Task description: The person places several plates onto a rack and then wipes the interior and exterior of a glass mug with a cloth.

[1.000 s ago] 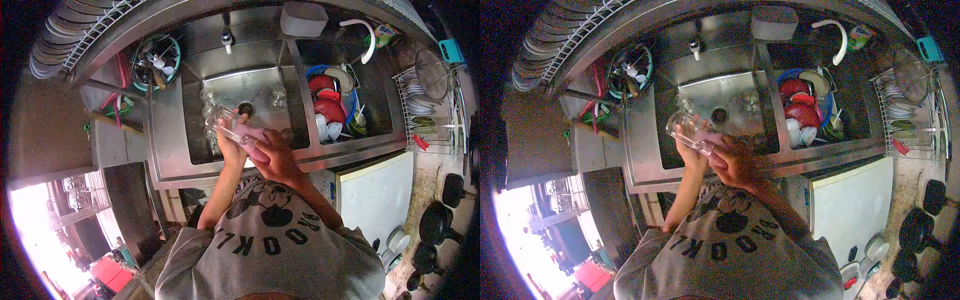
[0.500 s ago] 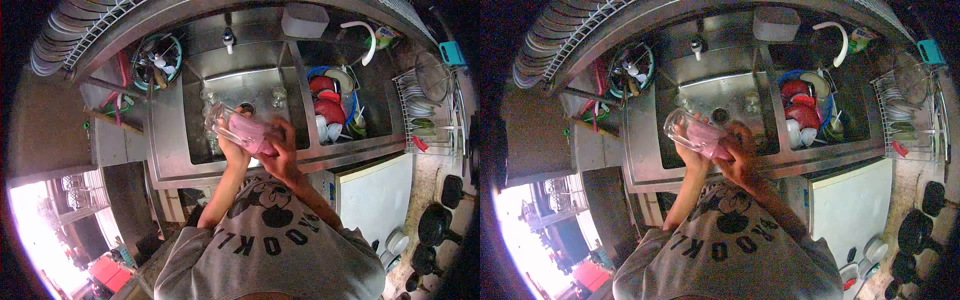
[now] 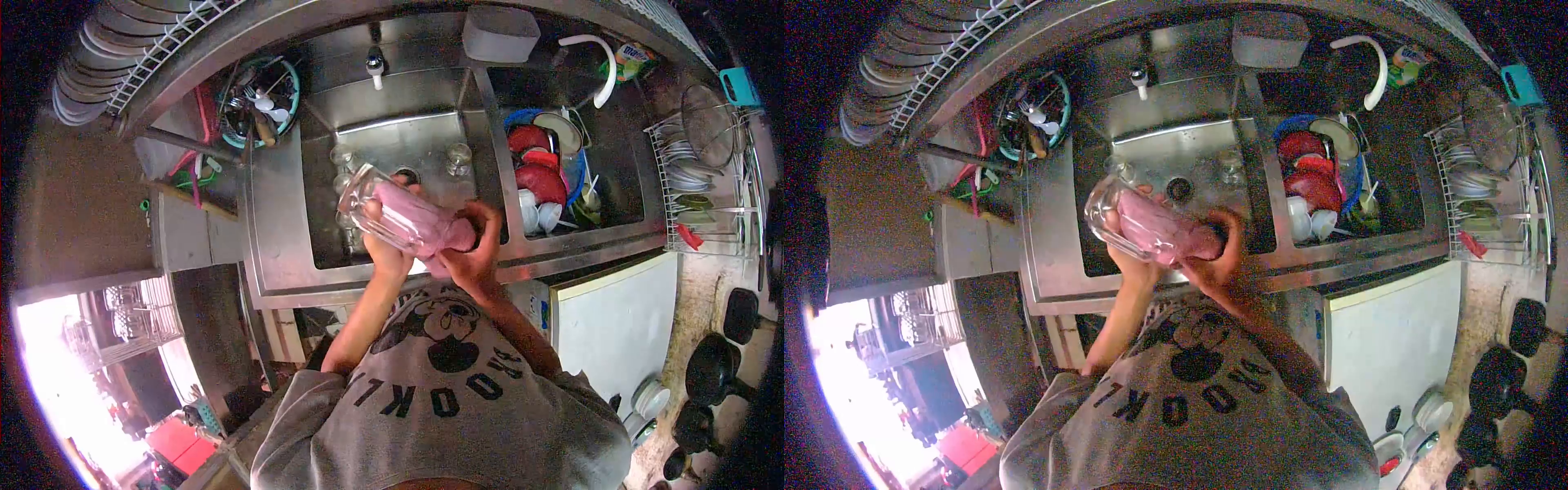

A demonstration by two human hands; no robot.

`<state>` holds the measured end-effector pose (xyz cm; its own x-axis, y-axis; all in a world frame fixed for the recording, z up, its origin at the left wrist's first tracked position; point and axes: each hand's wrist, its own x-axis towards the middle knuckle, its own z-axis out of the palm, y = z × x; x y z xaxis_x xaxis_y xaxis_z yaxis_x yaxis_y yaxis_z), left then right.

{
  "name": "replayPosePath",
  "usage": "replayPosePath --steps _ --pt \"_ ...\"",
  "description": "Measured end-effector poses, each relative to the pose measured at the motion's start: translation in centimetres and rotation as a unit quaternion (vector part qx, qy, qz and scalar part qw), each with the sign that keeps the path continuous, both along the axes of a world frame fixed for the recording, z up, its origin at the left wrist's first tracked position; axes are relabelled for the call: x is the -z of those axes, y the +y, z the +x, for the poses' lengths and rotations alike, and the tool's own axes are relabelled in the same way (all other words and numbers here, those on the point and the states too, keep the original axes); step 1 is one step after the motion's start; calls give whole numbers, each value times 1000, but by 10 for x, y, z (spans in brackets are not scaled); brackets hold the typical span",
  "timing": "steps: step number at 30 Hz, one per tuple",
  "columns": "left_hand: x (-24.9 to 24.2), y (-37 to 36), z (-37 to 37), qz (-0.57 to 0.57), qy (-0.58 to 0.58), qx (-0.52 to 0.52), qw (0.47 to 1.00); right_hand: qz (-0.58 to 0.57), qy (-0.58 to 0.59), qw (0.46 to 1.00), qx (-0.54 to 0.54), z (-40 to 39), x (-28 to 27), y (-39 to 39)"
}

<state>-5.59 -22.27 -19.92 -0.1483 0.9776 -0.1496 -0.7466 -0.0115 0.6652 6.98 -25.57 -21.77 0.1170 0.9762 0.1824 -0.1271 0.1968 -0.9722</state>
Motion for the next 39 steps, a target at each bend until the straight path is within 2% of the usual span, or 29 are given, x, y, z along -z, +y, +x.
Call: replayPosePath --steps 1,3,4,6,10,13,15,16,17,18,19,21,22,24,26,28,29,30,31,32,34,35,38,39 --pt "-4 -2 4 -2 -16 -8 1000 -2 2 1000 4 0 4 2" --pt "-15 -5 10 -12 -17 -23 1000 86 -219 969 77 3 8 16" --pt "-14 -6 11 -9 -17 -21 1000 89 -219 968 79 1 2 20" --pt "-10 -6 10 13 24 -30 999 62 -96 991 74 -12 -16 27" --pt "-20 -5 8 56 13 -32 998 52 -109 991 48 -21 -33 28" --pt "-32 -4 6 60 -19 -54 997 -8 -58 998 8 -19 -47 32" --pt "-15 -5 -5 63 6 -56 996 -77 -304 944 -102 -5 -43 36" --pt "-15 -1 -7 69 31 -57 995 -74 -304 945 -100 -8 -46 37" --pt "-15 1 -6 70 30 -55 996 -38 -327 943 -48 -12 -49 34" --pt "-15 2 -4 39 32 -103 993 -4 -348 938 3 -14 -51 30" --pt "-17 2 -3 7 33 -152 988 -4 -348 937 2 -14 -49 24" --pt "-14 3 -8 -11 19 -148 989 104 -297 949 25 -12 -42 17" --pt "-11 3 -11 -30 5 -143 989 104 -298 949 23 -10 -39 16" --pt "-9 2 -13 -30 -7 -121 992 196 -310 929 -42 -6 -34 14" --pt "-10 -1 -4 -11 24 -117 993 177 -331 927 -26 -9 -35 5" --pt "-12 -5 -3 9 25 -115 993 41 -240 970 3 -16 -26 -1" --pt "-12 -5 -3 29 26 -113 993 42 -240 970 2 -18 -24 1" --pt "-14 -5 -2 28 26 -114 993 -42 -162 986 -16 -20 -23 4" --pt "-17 -5 -1 25 82 -129 988 -125 -81 988 -33 -21 -21 6" --pt "-18 -3 0 25 139 -142 980 -124 -81 988 -33 -18 -14 10" --pt "-5 -3 -5 28 111 -121 986 -247 56 956 -148 -2 2 14" --pt "-4 -2 -7 29 82 -101 991 -238 -84 924 -288 14 -18 9" --pt "-18 -2 -7 52 36 -89 994 -190 -106 939 -267 13 -28 8" --pt "2 2 -19 98 -37 -39 994 -169 -117 944 -256 17 -31 0"
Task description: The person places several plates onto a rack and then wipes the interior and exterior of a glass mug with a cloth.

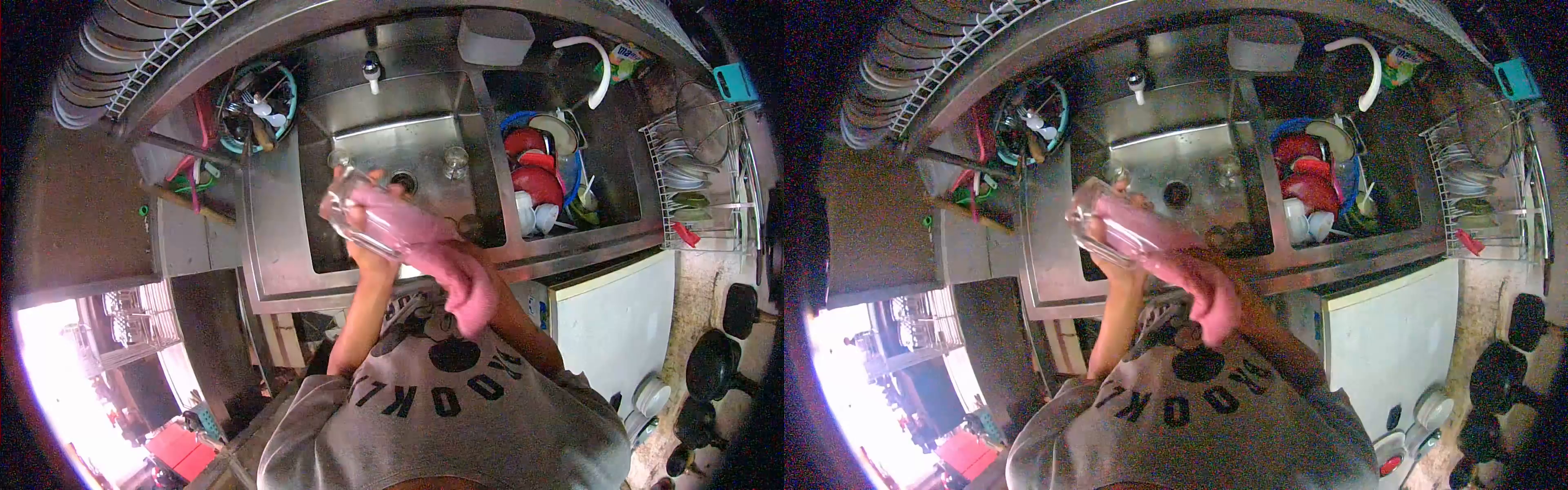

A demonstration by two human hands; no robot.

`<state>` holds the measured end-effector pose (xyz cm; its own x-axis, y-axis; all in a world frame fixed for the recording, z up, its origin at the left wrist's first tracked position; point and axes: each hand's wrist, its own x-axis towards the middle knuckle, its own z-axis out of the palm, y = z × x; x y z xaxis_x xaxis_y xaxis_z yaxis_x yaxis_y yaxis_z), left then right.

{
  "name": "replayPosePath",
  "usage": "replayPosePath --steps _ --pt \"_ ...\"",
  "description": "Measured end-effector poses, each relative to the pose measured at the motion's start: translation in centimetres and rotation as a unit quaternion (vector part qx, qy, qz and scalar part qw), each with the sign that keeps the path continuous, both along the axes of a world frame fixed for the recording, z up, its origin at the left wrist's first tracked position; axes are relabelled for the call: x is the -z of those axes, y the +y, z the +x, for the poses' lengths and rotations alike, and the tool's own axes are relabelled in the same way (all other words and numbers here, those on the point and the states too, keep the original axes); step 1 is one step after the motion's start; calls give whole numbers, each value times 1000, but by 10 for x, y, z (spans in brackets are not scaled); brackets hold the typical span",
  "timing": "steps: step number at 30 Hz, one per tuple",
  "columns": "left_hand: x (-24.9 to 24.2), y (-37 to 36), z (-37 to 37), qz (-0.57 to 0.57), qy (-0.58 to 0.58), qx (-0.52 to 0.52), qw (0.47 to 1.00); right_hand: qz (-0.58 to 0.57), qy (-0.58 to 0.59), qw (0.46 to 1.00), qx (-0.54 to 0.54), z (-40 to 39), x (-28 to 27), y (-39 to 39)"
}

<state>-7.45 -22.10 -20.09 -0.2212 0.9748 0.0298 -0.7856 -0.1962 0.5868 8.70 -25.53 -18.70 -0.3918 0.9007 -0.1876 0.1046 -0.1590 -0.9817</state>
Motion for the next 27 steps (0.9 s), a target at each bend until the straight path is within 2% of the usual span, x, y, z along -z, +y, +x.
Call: replayPosePath --steps 4,5,6,7,9,11,12,13,14,15,16,18,19,20,21,23,25,27 --pt "-7 20 -30 37 -71 21 997 111 -19 993 24 8 -13 12" --pt "-6 22 -37 38 -70 18 997 139 -21 990 29 33 -15 -11" --pt "-5 22 -42 60 -86 51 993 166 -23 985 34 56 -16 1" --pt "-4 22 -45 81 -101 85 988 192 -25 980 40 41 -20 8" --pt "0 22 -42 81 -109 103 985 244 -32 967 57 53 -25 -1" --pt "9 18 -31 56 -161 168 971 297 -42 951 79 45 -32 7" --pt "12 10 -21 60 -83 162 982 323 -46 941 90 31 -36 16" --pt "7 4 -12 6 -103 182 978 350 -50 930 101 5 -41 19" --pt "18 -2 0 -14 64 124 990 376 -54 918 112 -11 -46 12" --pt "29 -7 7 -32 229 61 971 402 -58 906 122 -12 -49 13" --pt "23 -7 5 -29 230 61 971 411 -68 901 125 -16 -50 16" --pt "9 -8 -5 -22 229 126 965 421 -75 896 122 -24 -48 26" --pt "-1 -9 -8 -25 230 123 965 331 85 930 137 -28 -43 29" --pt "-12 -10 -11 -30 260 168 950 228 242 932 148 -31 -37 30" --pt "-18 -10 -13 -35 289 210 933 226 243 932 143 -31 -30 27" --pt "-4 -6 -14 1 307 205 929 6 141 954 264 -24 -13 20" --pt "1 -8 -11 -42 183 295 937 6 131 960 248 -19 -14 30" --pt "8 -9 -9 -40 200 301 932 -7 232 942 244 -23 -32 32"
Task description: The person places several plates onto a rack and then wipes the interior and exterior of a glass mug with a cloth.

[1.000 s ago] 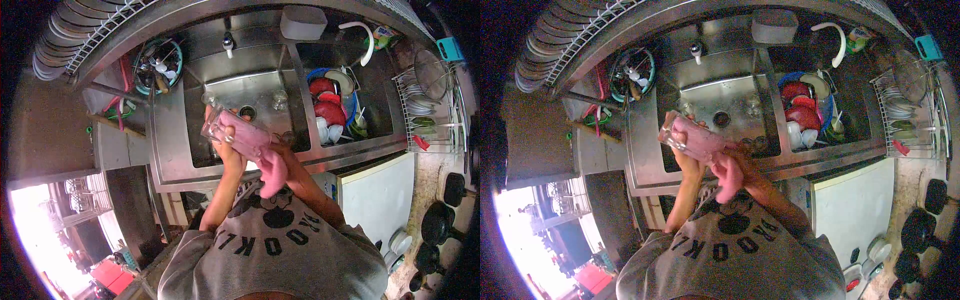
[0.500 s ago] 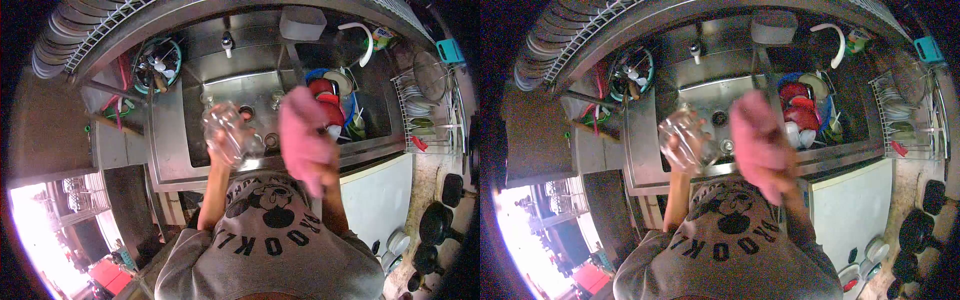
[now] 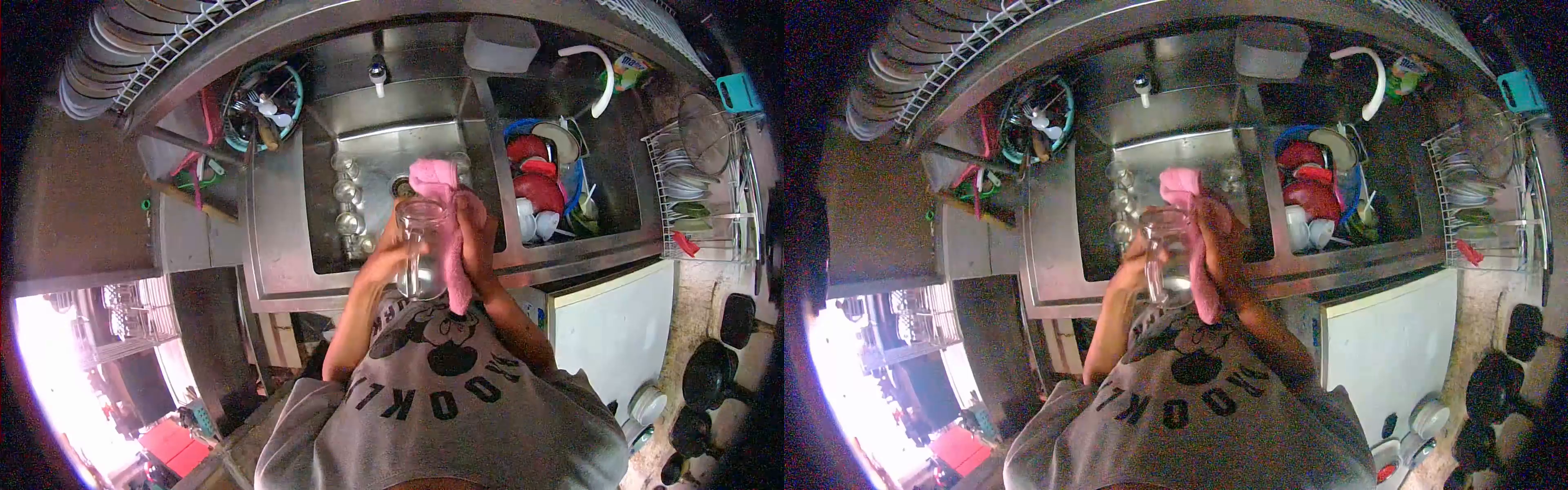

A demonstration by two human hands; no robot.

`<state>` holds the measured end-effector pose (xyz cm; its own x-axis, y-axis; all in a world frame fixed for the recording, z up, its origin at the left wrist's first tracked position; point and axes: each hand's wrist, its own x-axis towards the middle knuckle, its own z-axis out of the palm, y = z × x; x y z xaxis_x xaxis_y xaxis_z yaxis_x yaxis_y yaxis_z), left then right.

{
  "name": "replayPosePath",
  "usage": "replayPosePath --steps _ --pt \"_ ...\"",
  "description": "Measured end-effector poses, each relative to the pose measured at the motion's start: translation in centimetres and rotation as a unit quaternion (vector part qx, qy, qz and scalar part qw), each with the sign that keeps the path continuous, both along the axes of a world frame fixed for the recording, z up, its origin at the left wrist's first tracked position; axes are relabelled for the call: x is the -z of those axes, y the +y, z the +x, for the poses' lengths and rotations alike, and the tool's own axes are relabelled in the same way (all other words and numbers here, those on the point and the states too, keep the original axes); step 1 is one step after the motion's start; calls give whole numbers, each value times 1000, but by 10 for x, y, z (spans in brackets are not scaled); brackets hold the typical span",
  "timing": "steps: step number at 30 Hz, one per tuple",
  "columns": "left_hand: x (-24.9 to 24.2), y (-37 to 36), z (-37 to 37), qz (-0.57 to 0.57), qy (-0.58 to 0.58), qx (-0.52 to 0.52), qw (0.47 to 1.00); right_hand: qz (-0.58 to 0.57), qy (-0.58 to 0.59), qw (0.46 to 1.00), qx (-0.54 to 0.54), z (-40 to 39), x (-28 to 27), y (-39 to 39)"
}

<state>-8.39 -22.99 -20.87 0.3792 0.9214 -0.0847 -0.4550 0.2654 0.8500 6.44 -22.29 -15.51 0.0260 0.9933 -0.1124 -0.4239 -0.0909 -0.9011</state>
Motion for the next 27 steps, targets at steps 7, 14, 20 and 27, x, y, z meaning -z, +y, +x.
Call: replayPosePath --steps 7,14,20,27 --pt "-15 1 1 -78 165 -77 980 110 -297 946 62 11 36 -2" --pt "9 -2 -7 51 13 16 998 261 -206 941 59 9 15 4" --pt "23 -5 -29 -111 -43 245 962 102 -222 925 -290 43 28 22" --pt "40 -15 -13 -218 -334 170 901 73 -155 982 -78 22 28 7"
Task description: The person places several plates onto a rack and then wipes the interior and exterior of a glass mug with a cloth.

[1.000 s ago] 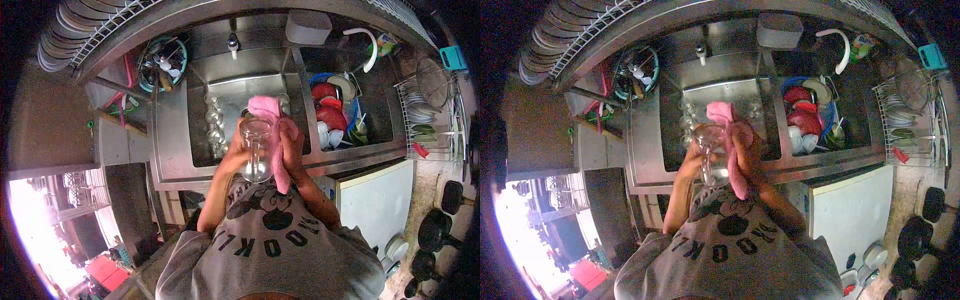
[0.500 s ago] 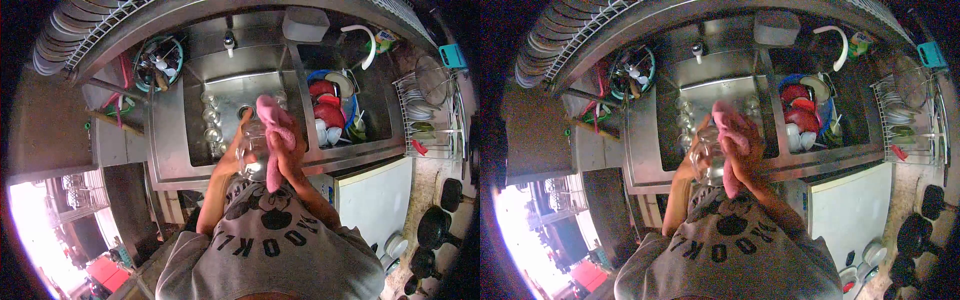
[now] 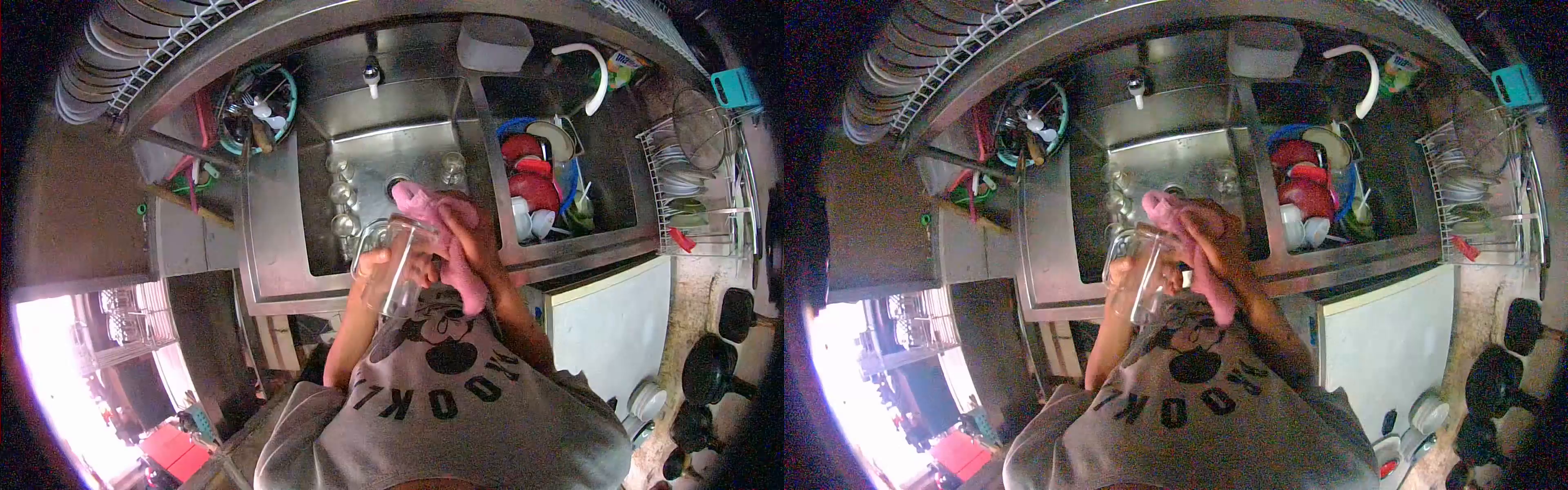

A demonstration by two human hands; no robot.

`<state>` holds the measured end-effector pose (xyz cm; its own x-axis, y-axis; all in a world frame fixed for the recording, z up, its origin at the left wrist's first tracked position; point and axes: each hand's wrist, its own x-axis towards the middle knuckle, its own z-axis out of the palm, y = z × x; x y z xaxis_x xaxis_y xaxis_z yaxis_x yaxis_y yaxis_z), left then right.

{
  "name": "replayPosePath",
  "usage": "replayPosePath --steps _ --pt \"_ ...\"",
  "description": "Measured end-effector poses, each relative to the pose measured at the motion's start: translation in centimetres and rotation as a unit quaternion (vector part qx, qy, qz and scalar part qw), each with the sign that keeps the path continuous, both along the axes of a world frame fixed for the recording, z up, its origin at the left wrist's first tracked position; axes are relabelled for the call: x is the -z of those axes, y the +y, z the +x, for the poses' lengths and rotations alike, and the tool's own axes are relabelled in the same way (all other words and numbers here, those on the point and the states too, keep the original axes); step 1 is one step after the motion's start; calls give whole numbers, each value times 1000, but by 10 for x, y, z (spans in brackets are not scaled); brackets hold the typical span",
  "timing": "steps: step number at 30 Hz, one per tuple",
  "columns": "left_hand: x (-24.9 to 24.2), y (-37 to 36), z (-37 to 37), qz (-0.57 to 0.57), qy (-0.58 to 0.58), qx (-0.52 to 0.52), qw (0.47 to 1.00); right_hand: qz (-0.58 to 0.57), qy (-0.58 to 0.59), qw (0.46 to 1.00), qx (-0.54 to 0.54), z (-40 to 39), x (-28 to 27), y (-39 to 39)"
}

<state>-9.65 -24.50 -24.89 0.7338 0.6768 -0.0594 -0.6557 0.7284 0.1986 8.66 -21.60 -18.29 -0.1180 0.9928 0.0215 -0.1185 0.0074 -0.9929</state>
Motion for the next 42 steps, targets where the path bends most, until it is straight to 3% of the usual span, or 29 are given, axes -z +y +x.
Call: replayPosePath --steps 1,3,5,7,9,10,11,13,14,15,16,17,19,20,23,28,30,33,35,36,37,39,40,41,42 --pt "-1 -1 1 1 -3 -1 1000 33 -145 989 20 2 1 2" --pt "-6 -3 0 20 -7 -32 999 24 -167 985 30 4 17 8" --pt "-24 2 6 48 -60 -23 997 167 -336 923 87 7 15 18" --pt "-50 1 13 64 -56 -116 990 137 -337 922 131 12 6 16" --pt "-49 8 8 100 -37 -136 985 19 -96 981 168 22 12 17" --pt "-41 8 7 116 25 -195 974 -38 -51 987 151 28 16 11" --pt "-39 9 8 131 86 -252 955 -39 -51 987 149 24 6 1" --pt "-38 11 10 131 126 -262 948 69 -62 995 37 9 -21 -18" --pt "-38 12 15 141 186 -287 929 244 -129 961 38 -8 -31 -11" --pt "-38 12 18 152 245 -309 906 408 -192 892 38 -20 -36 -5" --pt "12 8 0 62 274 -265 923 363 -272 891 -13 -20 -32 -27" --pt "3 9 4 63 274 -261 923 362 -273 891 -10 -20 -26 -24" --pt "-24 13 15 222 295 -321 872 377 -200 904 21 -24 -9 -12" --pt "-50 9 19 202 370 -310 852 366 -235 900 26 -20 -4 -13" --pt "-54 5 12 231 389 -261 853 283 -212 933 70 -26 -25 -21" --pt "-59 9 7 281 379 -230 851 335 -201 918 76 -23 -31 -10" --pt "-76 6 10 361 509 -205 754 348 -200 914 62 -20 -33 -10" --pt "-72 2 18 321 513 -217 766 297 -231 920 111 -22 -30 -15" --pt "-75 0 15 310 493 -216 784 114 -103 976 154 -31 -27 -17" --pt "-76 -2 12 326 509 -185 775 70 96 992 43 -25 -30 -16" --pt "-77 -3 9 341 525 -155 764 71 97 992 41 -21 -26 -14" --pt "-79 1 6 375 472 -154 783 -183 170 968 23 -2 4 -13" --pt "-81 3 4 398 470 -128 777 -187 305 934 -1 -4 10 -4" --pt "-82 5 2 421 467 -101 771 -186 307 933 -3 -3 13 -8" --pt "-74 6 3 374 399 -81 833 -170 306 937 -3 0 13 -15"
